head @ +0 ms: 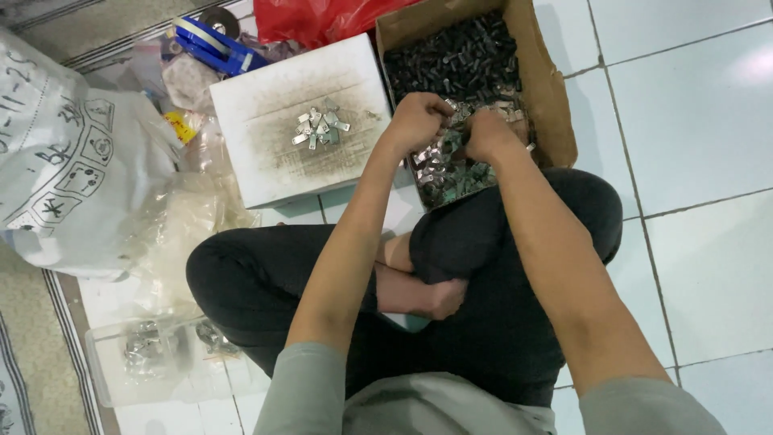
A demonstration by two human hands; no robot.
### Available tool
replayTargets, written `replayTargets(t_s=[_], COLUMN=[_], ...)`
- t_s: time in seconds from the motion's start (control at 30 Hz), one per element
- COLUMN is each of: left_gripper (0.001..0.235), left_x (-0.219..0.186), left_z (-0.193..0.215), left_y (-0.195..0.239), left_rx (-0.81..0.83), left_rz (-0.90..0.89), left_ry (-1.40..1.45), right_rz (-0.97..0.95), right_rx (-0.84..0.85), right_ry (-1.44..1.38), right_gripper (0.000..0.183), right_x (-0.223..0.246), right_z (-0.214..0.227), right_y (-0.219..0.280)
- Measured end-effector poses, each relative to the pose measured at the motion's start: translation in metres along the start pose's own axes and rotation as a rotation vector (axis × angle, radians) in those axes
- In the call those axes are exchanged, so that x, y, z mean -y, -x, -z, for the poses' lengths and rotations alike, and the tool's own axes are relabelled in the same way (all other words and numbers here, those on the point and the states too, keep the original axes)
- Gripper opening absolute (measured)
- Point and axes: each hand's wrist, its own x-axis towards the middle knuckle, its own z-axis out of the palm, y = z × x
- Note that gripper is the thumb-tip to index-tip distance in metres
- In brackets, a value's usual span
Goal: The person sits on the floor and sorts small metallic parts from a cardboard box onto a white surface. They pick up the parts by hand, separate them, and place them into small plastic bags, which are then set aside.
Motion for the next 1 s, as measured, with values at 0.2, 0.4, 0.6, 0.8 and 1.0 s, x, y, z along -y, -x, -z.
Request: replayTargets(t_s=[0.2, 0.4, 0.6, 0.8, 1.0], left_gripper=[0.029, 0.032, 0.030, 0.032, 0.033], left_x=[0.000, 0.012, 0.002, -0.006, 0.011], left_z=[0.009, 0.008, 0.011, 0.011, 0.011], left_y=[0.011, 0.011, 0.023, 0.030, 0.024], left_rx=[-0.061, -0.081, -0.110, -0.093, -0.078], left_rz=[0.050, 0.019, 0.039, 0.072, 0.054], left_ry=[0.161, 0.235, 0.280, 0.433, 0.521], right_rz=[0.011, -0.019, 0.069, 0.508, 0.380], right_rx=[0.070, 0.112, 0.063, -0.068, -0.031], right_ry=[0.030, -0.039, -0.098, 0.340, 0.032], right_gripper=[0.018, 0.016, 0.018, 0.027, 0.024], right_x=[0.000, 0.015, 0.036, 0.023, 0.018], right_z=[-0.028, -0.012, 0.005, -0.075, -0.063], right_y=[-0.012, -0.003, 0.014, -0.004, -0.008])
